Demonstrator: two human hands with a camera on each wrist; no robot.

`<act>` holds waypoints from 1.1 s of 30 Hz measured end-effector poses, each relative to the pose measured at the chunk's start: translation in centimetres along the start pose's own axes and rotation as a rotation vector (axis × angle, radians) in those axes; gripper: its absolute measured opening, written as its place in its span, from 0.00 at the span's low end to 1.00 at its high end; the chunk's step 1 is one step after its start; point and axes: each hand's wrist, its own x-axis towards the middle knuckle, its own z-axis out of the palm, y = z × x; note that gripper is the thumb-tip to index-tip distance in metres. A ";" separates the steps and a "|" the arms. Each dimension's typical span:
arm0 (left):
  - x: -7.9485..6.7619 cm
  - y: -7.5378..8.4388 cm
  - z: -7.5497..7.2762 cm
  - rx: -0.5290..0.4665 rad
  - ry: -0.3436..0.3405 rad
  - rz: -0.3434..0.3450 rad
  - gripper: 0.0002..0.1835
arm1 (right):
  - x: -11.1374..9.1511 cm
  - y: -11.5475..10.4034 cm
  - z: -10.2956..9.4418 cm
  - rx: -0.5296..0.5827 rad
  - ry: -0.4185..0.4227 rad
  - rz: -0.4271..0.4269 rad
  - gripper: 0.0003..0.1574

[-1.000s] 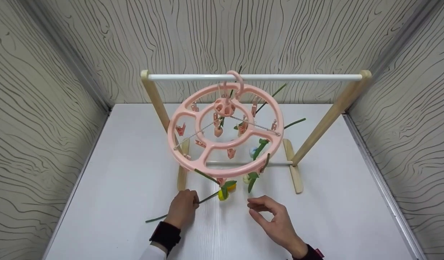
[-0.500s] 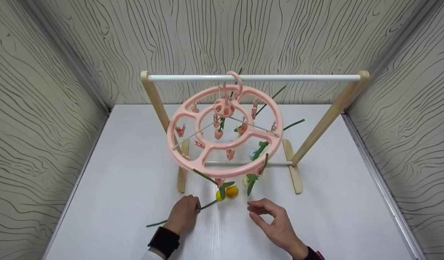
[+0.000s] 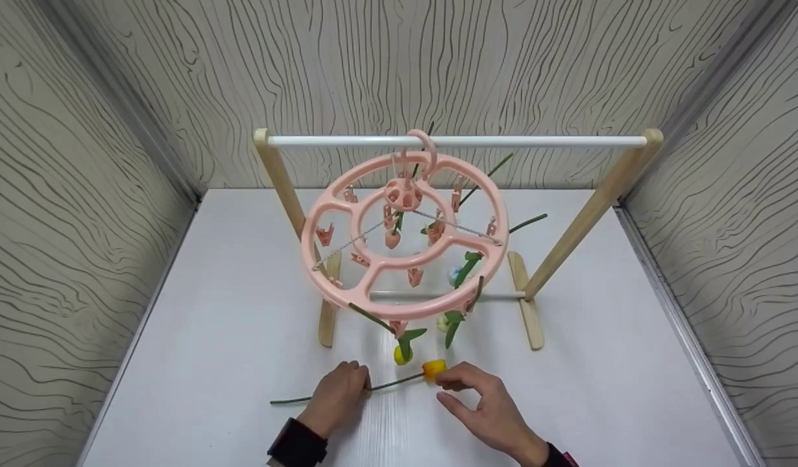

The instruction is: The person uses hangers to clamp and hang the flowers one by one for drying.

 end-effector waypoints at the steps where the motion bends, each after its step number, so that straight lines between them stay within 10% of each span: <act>1: 0.0 0.3 -0.2 0.002 -0.018 -0.004 0.05 | 0.0 -0.1 0.1 -0.023 -0.007 -0.015 0.10; 17: -1.5 4.4 -3.3 -0.023 -0.068 0.096 0.05 | 1.0 -0.7 1.2 -0.572 -0.076 -0.353 0.20; 33: -1.9 6.1 -4.6 -0.004 0.026 0.207 0.06 | 1.8 -1.5 1.4 -0.831 -0.207 -0.368 0.11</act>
